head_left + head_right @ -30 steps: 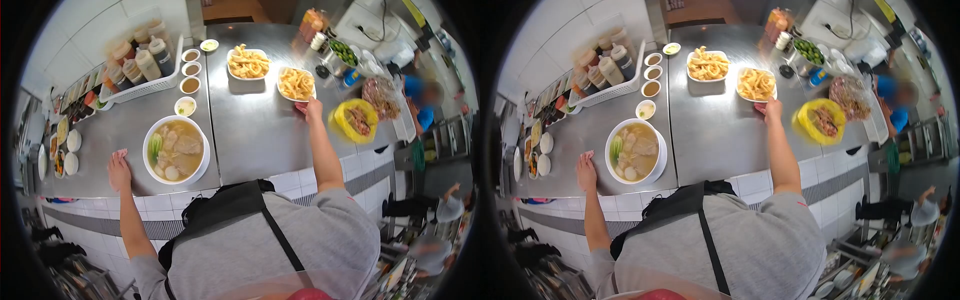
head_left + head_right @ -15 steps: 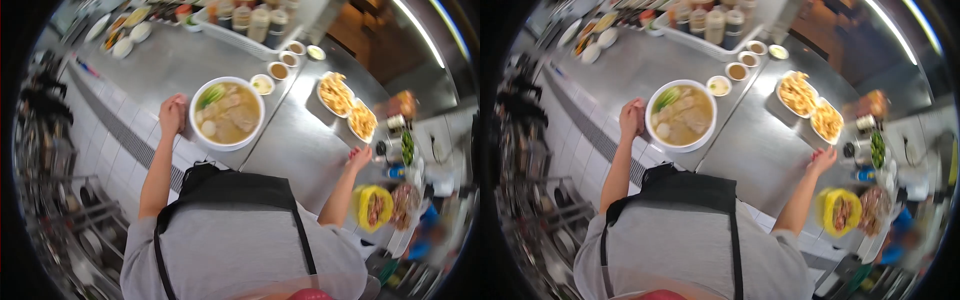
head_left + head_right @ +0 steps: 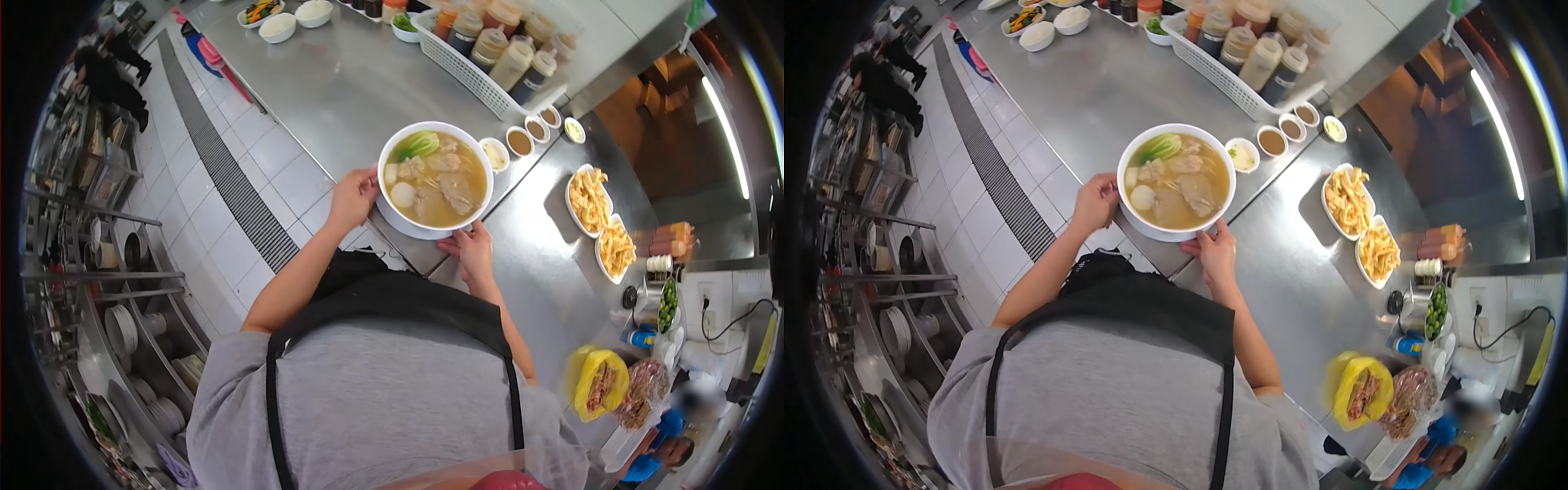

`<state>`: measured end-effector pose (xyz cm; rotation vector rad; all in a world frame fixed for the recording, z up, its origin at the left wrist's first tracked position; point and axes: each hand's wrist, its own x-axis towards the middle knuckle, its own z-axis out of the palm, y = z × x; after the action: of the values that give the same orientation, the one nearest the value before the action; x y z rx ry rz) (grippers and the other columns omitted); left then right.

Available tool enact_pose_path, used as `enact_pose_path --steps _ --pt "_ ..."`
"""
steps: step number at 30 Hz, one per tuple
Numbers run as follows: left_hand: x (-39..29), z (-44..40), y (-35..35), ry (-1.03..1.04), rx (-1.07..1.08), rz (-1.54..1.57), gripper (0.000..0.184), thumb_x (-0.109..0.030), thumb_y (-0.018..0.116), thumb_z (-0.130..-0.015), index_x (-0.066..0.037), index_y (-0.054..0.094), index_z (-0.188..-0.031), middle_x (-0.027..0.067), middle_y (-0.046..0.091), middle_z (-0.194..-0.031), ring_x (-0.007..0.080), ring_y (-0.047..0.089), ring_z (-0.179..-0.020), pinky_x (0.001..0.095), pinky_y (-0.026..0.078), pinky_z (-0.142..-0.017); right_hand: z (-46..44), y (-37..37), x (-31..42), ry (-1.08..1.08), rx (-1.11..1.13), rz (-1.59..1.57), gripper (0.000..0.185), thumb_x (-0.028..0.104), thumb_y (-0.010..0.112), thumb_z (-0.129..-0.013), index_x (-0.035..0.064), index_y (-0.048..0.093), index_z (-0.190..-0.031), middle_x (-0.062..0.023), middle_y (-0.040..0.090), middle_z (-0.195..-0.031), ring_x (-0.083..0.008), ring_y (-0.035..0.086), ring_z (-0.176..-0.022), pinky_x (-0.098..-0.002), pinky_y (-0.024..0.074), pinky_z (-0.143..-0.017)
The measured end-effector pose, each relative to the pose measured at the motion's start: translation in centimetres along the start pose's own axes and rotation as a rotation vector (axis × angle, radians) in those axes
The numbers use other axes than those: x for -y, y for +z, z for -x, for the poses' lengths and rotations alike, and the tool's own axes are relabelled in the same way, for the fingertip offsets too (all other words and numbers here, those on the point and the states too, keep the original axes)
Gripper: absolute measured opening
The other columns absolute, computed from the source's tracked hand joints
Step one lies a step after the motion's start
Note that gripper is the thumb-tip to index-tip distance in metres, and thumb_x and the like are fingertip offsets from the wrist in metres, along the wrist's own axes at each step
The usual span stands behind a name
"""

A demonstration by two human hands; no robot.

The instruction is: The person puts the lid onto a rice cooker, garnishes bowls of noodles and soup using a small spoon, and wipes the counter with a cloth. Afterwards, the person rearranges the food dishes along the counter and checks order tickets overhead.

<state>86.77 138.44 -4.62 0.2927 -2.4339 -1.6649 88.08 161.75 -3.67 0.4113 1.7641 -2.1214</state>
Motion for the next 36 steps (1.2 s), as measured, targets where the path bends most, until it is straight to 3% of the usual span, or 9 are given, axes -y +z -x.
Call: enact_pose_path --steps 6,9,16,20,25,29,31,35,36 --pt "0.0 -0.7 -2.2 0.161 0.025 -0.123 0.023 -0.008 0.059 -0.072 -0.001 0.059 -0.094 0.0118 0.054 -0.093 0.0202 0.058 -0.071 0.0282 0.047 -0.063 -2.2 1.8 0.5 -0.011 0.014 0.005 0.039 -0.005 0.041 -0.083 -0.0035 0.032 -0.121 -0.0184 0.057 -0.083 -0.0218 0.061 -0.062 -0.0303 0.0543 -0.056" --pt "-0.4 -3.2 -4.0 0.047 0.044 -0.199 0.023 -0.009 0.059 -0.072 -0.001 0.060 -0.094 0.0117 0.054 -0.094 0.0222 0.058 -0.076 0.0300 0.047 -0.068 -3.9 3.9 1.1 0.006 0.021 -0.002 0.039 -0.005 0.040 -0.083 -0.0034 0.032 -0.121 -0.0193 0.057 -0.084 -0.0225 0.061 -0.061 -0.0312 0.0545 -0.055" --pt "2.0 -11.9 -8.2 0.171 0.058 -0.380 0.025 -0.008 0.058 -0.071 -0.004 0.060 -0.096 0.0130 0.057 -0.089 0.0248 0.058 -0.075 0.0304 0.047 -0.068 -10.1 8.8 3.3 0.020 0.002 0.047 0.035 -0.003 0.043 -0.083 -0.0039 0.038 -0.117 -0.0168 0.058 -0.082 -0.0204 0.060 -0.059 -0.0288 0.0536 -0.053" --pt "2.6 -17.1 -10.8 0.204 0.118 -0.286 0.027 -0.007 0.057 -0.072 -0.005 0.060 -0.098 0.0121 0.060 -0.085 0.0229 0.059 -0.073 0.0295 0.046 -0.067 -14.2 11.3 4.9 0.021 -0.049 0.116 0.025 0.001 0.045 -0.082 -0.0030 0.050 -0.106 -0.0129 0.060 -0.077 -0.0178 0.060 -0.058 -0.0263 0.0522 -0.051" --pt "4.1 -24.3 -12.9 0.050 0.226 -0.209 0.033 -0.007 0.053 -0.073 -0.007 0.057 -0.106 0.0113 0.062 -0.082 0.0172 0.059 -0.070 0.0269 0.046 -0.066 -20.2 12.9 6.5 -0.009 -0.076 0.315 0.020 0.005 0.049 -0.080 -0.0005 0.058 -0.097 -0.0091 0.061 -0.075 -0.0163 0.060 -0.058 -0.0271 0.0517 -0.052" --pt "6.6 -30.8 -14.0 0.034 0.437 -0.110 0.035 -0.010 0.050 -0.070 -0.008 0.059 -0.103 0.0139 0.062 -0.088 0.0234 0.060 -0.079 0.0303 0.046 -0.071 -23.5 15.3 9.2 -0.025 -0.156 0.268 0.020 0.005 0.048 -0.080 -0.0008 0.059 -0.096 -0.0079 0.061 -0.075 -0.0153 0.059 -0.057 -0.0269 0.0513 -0.052" --pt "7.8 -33.1 -14.3 0.027 0.503 -0.013 0.033 -0.011 0.052 -0.069 -0.007 0.061 -0.101 0.0131 0.063 -0.087 0.0224 0.060 -0.078 0.0302 0.046 -0.072 -25.2 16.4 10.6 -0.005 -0.141 0.448 0.021 0.004 0.046 -0.081 -0.0016 0.058 -0.097 -0.0091 0.061 -0.079 -0.0151 0.060 -0.060 -0.0261 0.0512 -0.054" --pt "6.5 -35.0 -15.7 0.016 0.574 -0.017 0.033 -0.008 0.050 -0.069 -0.005 0.060 -0.101 0.0118 0.063 -0.086 0.0195 0.059 -0.076 0.0283 0.046 -0.070 -29.5 17.5 11.7 0.003 -0.076 0.277 0.022 0.004 0.045 -0.082 -0.0019 0.056 -0.100 -0.0104 0.061 -0.087 -0.0148 0.060 -0.069 -0.0255 0.0505 -0.059" --pt "6.1 -35.5 -16.0 0.021 0.574 0.034 0.034 -0.007 0.049 -0.072 -0.004 0.059 -0.104 0.0083 0.062 -0.082 0.0145 0.057 -0.072 0.0257 0.045 -0.065 -30.1 18.0 12.3 0.005 -0.045 0.198 0.023 0.004 0.045 -0.082 -0.0020 0.055 -0.102 -0.0107 0.060 -0.090 -0.0146 0.059 -0.073 -0.0257 0.0500 -0.063"
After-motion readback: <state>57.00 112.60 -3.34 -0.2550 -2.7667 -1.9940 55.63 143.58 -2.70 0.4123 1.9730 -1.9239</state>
